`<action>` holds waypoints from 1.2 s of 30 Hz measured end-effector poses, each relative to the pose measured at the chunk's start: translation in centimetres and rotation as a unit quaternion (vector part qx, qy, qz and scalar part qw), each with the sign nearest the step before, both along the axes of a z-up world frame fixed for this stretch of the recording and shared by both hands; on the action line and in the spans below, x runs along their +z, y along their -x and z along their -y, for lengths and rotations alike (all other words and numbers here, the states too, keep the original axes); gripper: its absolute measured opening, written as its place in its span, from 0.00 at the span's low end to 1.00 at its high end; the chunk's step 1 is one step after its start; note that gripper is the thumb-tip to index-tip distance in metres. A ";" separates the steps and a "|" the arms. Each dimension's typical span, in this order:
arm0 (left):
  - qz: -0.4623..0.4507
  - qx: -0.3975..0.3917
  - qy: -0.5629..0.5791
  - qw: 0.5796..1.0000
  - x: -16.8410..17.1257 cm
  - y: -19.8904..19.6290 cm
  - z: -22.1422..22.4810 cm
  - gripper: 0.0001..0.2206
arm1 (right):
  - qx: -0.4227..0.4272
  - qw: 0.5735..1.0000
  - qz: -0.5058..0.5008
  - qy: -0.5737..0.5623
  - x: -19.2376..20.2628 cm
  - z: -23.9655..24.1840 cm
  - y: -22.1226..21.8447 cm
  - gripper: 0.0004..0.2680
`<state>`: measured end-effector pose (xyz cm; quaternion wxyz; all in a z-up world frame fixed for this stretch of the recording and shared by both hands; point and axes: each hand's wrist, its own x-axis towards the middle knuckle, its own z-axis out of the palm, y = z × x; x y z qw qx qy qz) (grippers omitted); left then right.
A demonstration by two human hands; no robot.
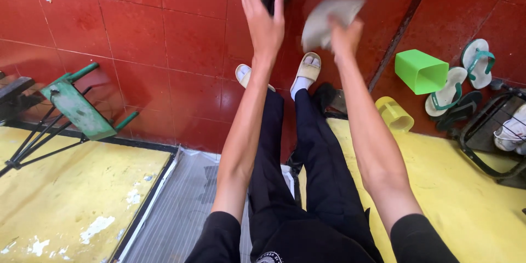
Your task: The person wipes the front body, handlebars, and seat of a black scooter using a white cloth. They move around the scooter to clean different sections, including the dashboard and side panels.
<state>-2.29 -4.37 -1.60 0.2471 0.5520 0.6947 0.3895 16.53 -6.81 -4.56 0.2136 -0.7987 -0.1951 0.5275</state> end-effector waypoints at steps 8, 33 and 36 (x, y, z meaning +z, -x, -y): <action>-0.109 0.014 0.072 0.991 -4.4 -0.6 -2.3 0.36 | 0.214 0.885 0.275 -0.308 -6.1 -6.8 1.6 0.10; 0.035 -0.031 0.052 0.998 -1.4 4.4 -3.1 0.18 | 0.380 0.878 0.144 -0.254 -0.1 6.2 11.9 0.31; 0.158 0.072 0.133 0.976 0.0 4.0 -2.8 0.29 | 0.193 0.967 -0.164 0.035 0.4 7.6 12.1 0.22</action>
